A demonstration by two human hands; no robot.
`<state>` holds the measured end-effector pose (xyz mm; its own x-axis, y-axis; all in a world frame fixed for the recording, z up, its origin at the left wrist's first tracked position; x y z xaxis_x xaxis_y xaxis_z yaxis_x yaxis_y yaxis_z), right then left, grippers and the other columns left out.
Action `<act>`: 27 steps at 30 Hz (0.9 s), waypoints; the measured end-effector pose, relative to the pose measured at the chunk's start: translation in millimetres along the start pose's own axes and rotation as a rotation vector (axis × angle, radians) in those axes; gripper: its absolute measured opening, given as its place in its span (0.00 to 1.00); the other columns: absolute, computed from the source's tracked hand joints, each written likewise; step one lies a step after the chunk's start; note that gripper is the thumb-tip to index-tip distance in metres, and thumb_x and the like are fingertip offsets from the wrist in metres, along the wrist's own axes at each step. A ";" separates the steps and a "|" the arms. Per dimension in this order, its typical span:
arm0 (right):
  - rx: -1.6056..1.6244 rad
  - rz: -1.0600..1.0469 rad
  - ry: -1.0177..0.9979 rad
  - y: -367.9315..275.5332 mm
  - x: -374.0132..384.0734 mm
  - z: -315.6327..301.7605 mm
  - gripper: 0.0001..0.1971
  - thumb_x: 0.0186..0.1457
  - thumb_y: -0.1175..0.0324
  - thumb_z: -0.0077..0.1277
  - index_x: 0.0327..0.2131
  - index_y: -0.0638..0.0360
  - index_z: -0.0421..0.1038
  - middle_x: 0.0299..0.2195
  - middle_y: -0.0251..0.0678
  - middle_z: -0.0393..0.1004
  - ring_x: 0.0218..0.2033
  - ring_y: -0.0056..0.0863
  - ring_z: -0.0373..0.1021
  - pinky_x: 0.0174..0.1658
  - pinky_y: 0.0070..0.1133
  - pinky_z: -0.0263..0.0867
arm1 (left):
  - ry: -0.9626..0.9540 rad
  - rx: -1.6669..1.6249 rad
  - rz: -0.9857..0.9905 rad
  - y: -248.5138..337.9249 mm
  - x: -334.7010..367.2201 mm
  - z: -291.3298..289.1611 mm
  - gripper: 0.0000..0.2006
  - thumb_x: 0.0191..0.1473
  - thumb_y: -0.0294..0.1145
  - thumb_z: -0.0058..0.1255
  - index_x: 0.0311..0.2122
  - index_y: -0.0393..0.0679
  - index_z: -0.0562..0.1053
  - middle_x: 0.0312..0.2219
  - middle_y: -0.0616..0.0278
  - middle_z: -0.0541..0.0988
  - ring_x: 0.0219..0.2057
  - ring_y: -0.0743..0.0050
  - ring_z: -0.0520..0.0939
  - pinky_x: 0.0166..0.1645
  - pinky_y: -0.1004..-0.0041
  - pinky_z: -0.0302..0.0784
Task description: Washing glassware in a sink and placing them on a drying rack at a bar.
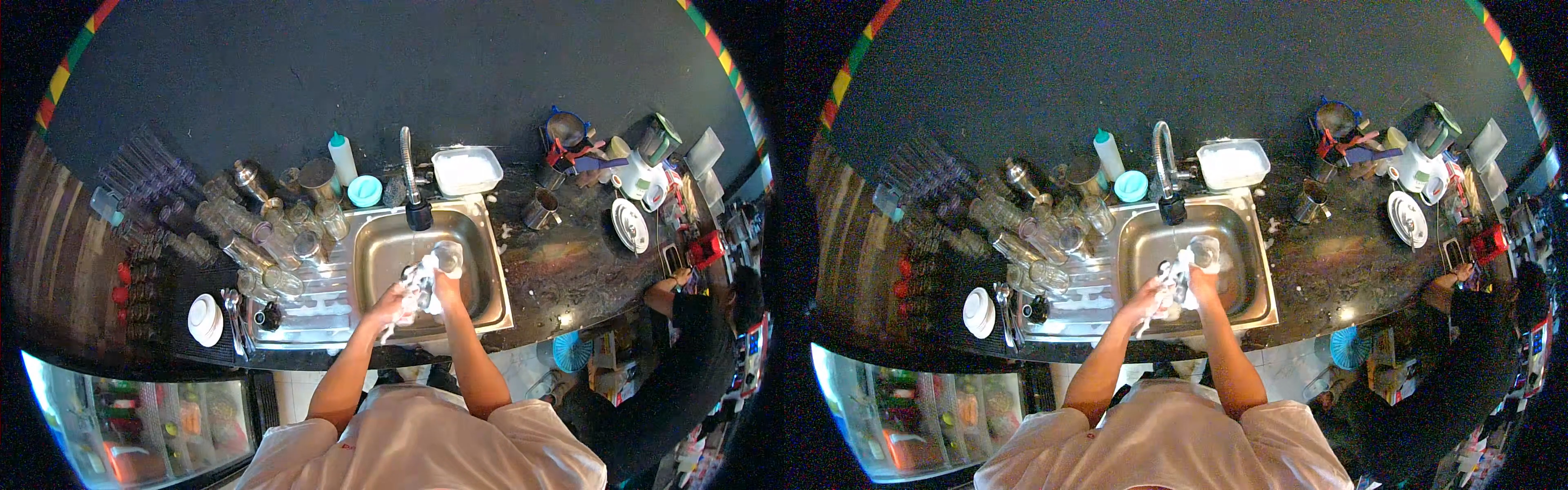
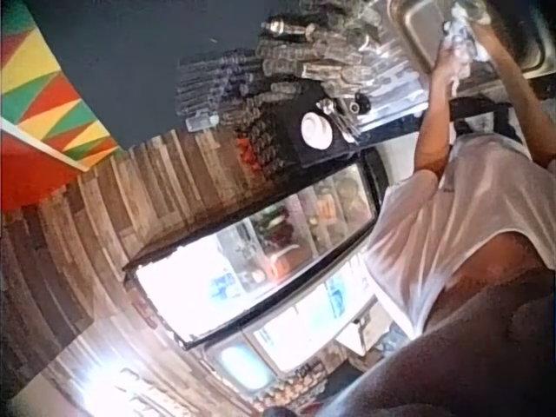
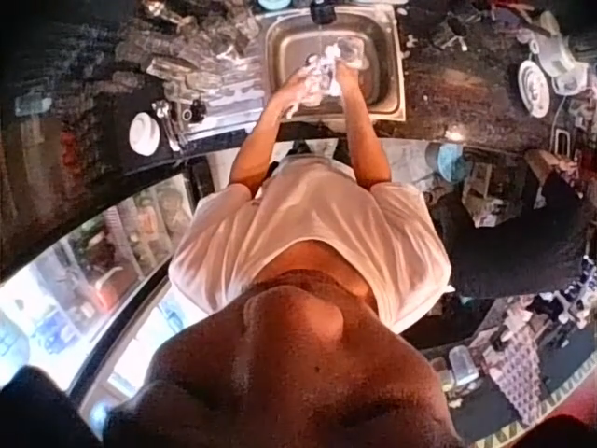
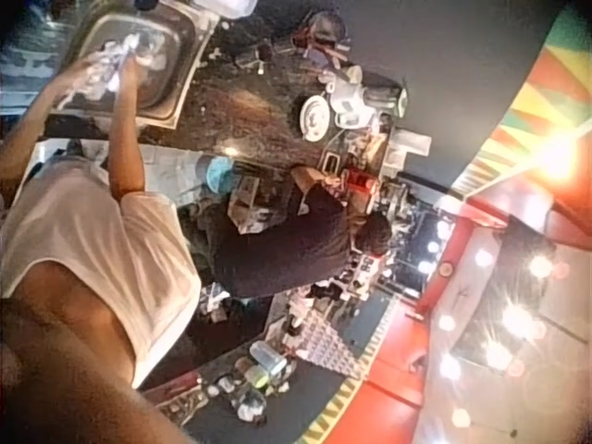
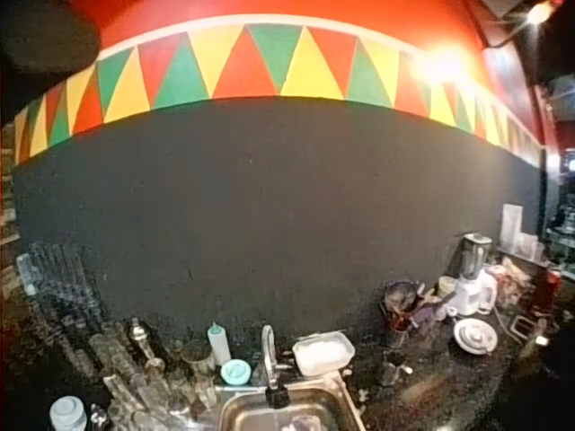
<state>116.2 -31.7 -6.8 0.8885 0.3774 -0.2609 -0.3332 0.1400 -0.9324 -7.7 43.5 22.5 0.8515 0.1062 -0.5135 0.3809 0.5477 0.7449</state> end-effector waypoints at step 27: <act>-0.369 -0.562 -0.189 -99.2 -40.0 16.8 0.11 0.41 0.79 0.42 0.33 0.65 0.66 0.30 0.37 0.69 0.32 0.22 0.65 0.37 0.17 0.60 | 0.030 0.105 0.141 0.6 19.3 22.5 0.05 0.47 0.30 0.43 0.29 0.41 0.65 0.17 0.61 0.69 0.18 0.71 0.70 0.19 0.71 0.65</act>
<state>108.4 -45.4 100.3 0.8136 0.4965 0.3027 0.3198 0.0528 -0.9460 17.1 27.2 22.6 0.8886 0.2012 -0.4123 0.2954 0.4366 0.8498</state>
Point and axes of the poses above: each hand's wrist, its own x-axis towards the middle knuckle, its own z-axis out of the palm, y = z × x, the point moved 7 cm from there along x, towards the middle knuckle
